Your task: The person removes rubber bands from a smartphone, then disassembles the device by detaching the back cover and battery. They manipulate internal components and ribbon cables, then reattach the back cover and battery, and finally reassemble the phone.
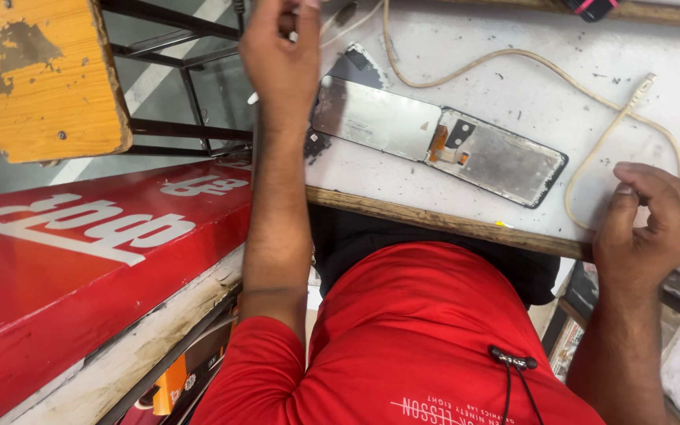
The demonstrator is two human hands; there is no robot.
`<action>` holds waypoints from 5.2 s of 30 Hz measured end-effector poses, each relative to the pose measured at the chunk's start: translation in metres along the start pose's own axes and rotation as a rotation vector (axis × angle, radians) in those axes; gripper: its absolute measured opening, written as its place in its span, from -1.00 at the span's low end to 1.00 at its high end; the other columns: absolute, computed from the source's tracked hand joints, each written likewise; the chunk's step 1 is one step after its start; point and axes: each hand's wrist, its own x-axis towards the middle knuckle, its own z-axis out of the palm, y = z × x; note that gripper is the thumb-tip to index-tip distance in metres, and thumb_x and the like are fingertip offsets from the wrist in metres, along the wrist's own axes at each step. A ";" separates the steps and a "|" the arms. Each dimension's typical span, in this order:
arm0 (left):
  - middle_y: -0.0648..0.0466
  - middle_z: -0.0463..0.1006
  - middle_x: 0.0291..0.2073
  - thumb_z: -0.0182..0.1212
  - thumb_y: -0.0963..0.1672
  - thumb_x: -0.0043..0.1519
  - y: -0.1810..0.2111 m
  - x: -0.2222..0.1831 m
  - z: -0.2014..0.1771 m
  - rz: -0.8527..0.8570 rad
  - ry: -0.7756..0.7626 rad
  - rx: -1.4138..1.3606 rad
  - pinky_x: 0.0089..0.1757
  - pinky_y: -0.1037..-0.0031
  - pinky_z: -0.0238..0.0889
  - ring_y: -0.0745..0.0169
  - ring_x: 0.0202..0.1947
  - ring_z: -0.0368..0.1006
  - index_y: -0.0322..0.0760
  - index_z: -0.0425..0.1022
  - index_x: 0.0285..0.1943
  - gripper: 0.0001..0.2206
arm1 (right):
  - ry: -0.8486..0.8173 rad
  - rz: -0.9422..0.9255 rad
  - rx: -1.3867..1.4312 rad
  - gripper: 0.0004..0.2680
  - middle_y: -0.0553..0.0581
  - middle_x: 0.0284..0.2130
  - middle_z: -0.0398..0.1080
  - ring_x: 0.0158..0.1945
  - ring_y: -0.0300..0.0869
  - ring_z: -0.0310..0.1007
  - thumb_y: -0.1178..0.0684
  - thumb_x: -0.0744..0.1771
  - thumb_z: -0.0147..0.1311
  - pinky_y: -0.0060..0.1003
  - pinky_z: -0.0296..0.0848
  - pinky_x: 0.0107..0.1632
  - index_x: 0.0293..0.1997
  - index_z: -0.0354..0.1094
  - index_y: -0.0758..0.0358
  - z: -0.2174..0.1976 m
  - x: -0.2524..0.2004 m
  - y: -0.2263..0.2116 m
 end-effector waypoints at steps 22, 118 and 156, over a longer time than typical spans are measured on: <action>-0.01 0.58 -0.13 0.25 -0.19 0.35 0.143 -0.144 0.129 0.024 -0.708 0.011 -0.21 0.42 0.55 0.16 -0.20 0.62 -0.32 0.54 0.08 -0.84 | -0.340 0.026 -0.216 -0.54 0.20 0.42 0.22 0.62 0.27 -0.25 -0.21 0.25 0.54 0.43 -0.11 0.56 0.19 0.50 0.10 0.012 0.005 -0.024; 0.00 0.60 -0.11 0.26 -0.20 0.40 0.145 -0.168 0.109 0.003 -0.692 -0.065 -0.20 0.53 0.56 0.26 -0.17 0.62 -0.27 0.54 0.10 -0.86 | -0.065 -0.076 -0.001 -0.96 -0.08 -0.22 0.54 -0.17 -0.21 0.30 0.09 0.40 0.35 -0.31 0.28 -0.08 -0.15 0.56 0.09 0.023 -0.018 -0.012; 0.22 0.45 -0.52 0.36 -0.15 0.28 0.126 -0.178 0.181 0.062 -0.537 0.197 -0.55 0.64 0.26 0.52 -0.59 0.39 -0.18 0.49 -0.29 -0.87 | -0.228 -0.097 -0.208 -0.86 -0.14 -0.41 0.38 -0.28 -0.26 0.16 0.02 0.31 0.49 -0.19 0.12 -0.08 -0.18 0.57 0.07 0.040 -0.034 0.001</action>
